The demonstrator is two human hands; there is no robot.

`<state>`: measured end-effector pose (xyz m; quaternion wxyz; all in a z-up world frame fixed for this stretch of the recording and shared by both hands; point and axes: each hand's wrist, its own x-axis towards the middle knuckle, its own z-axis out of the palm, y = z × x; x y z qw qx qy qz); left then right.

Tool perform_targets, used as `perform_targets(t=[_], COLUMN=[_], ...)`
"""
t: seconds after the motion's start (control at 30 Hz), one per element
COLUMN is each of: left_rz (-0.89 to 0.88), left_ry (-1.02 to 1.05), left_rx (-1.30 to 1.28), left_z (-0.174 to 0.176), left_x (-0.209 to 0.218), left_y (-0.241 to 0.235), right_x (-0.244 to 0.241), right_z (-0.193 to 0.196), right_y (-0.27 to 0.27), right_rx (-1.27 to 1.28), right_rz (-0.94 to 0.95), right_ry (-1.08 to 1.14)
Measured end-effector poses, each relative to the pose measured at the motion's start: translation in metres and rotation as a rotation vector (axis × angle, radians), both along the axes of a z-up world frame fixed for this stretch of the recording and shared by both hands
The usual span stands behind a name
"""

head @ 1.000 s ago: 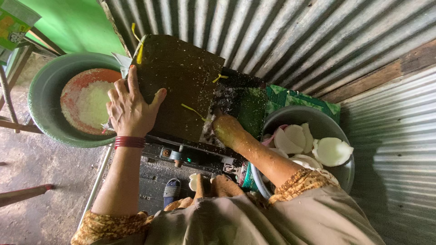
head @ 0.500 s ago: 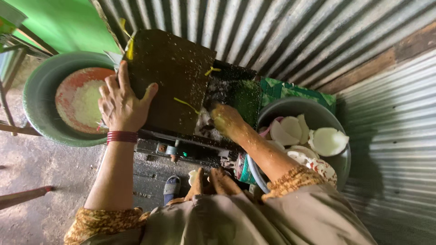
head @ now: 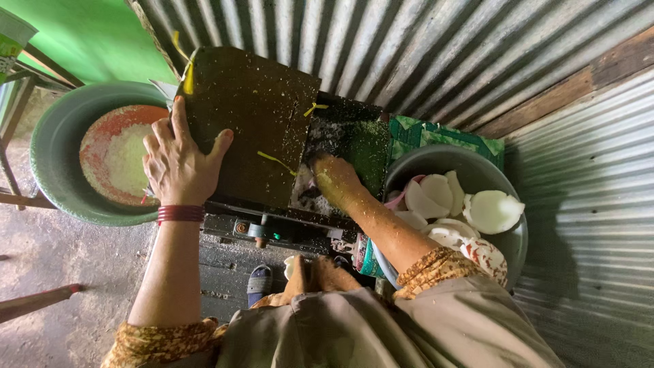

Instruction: The person grates coconut pieces using a manual grater. They hold each piece with their right hand and rub it against the grater surface while steadying the grater with their left hand. Grated coconut falls into a bowl below, and used shells are placed in a separate bowl.

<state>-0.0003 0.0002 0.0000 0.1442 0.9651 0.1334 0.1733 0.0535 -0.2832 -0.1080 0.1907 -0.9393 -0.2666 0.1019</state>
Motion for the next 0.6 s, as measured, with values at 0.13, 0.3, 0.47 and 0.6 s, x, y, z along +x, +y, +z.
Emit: perform_targets(t=[0.13,0.3,0.47,0.6], left_rz=[0.004,0.003,-0.001,-0.031], left_ry=[-0.001,0.008,0.013,0.016], left_rx=[0.003,-0.013,0.009,0.054], left_z=[-0.001,-0.003,-0.008,-0.012], left_x=[0.000,0.000,0.000,-0.003], left_y=[0.000,0.000,0.004,0.008], right_x=[-0.001,-0.001,0.011,0.015], right_z=[0.007,0.003,-0.016,-0.023], right_y=[0.002,0.003,0.005,0.008], right_rx=[-0.071,-0.051,-0.079,-0.179], right_rz=[0.008,-0.001,-0.005,-0.033], right_ry=[-0.040,-0.077,0.006,0.099])
